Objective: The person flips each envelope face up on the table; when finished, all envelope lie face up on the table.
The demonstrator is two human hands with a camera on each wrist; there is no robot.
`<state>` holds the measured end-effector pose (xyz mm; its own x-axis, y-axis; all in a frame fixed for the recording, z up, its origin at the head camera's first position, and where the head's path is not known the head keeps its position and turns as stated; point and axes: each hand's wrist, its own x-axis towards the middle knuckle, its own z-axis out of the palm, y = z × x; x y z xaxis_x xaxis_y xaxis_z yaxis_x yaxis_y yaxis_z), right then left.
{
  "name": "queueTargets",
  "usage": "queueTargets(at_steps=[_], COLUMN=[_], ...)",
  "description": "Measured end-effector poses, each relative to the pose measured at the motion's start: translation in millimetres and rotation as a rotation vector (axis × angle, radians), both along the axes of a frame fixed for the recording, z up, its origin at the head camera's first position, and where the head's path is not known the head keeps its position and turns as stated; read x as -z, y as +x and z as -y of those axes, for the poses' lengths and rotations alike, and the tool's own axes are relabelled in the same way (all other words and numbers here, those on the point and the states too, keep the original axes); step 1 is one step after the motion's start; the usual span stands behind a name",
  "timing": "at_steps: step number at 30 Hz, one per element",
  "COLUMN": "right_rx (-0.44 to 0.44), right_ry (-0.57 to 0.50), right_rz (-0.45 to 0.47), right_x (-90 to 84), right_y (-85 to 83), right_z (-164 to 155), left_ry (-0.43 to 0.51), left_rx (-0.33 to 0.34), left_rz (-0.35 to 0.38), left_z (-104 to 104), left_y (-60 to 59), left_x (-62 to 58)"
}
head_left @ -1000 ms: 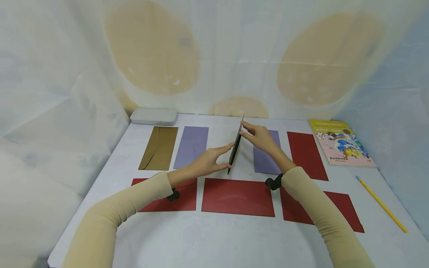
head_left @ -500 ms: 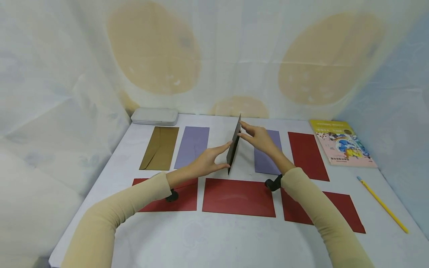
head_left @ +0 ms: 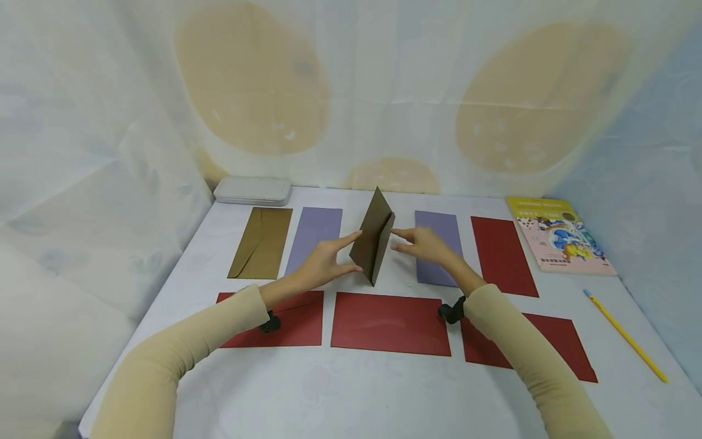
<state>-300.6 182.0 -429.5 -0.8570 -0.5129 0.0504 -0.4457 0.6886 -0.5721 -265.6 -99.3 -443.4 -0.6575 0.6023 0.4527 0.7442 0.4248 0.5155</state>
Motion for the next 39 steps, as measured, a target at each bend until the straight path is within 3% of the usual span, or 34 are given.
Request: queueTargets(at_steps=[10,17,26,39], right_rx=[-0.082,-0.081,-0.085,-0.08], right_ry=[0.041,0.071,0.07,0.118], right_rz=[0.039,0.033,0.07,0.048], right_x=[8.6,9.4,9.0,6.5], right_y=[3.6,5.8,6.4,-3.0], right_z=[3,2,0,5], left_ry=[-0.042,-0.171,-0.335,-0.359], left_rx=[-0.052,-0.052,-0.021,-0.018], left_rz=[0.066,0.107,0.099,0.089], left_z=[4,5,7,0], left_y=[-0.1,-0.8,-0.5,-4.1], left_x=[1.3,1.3,9.8,11.6])
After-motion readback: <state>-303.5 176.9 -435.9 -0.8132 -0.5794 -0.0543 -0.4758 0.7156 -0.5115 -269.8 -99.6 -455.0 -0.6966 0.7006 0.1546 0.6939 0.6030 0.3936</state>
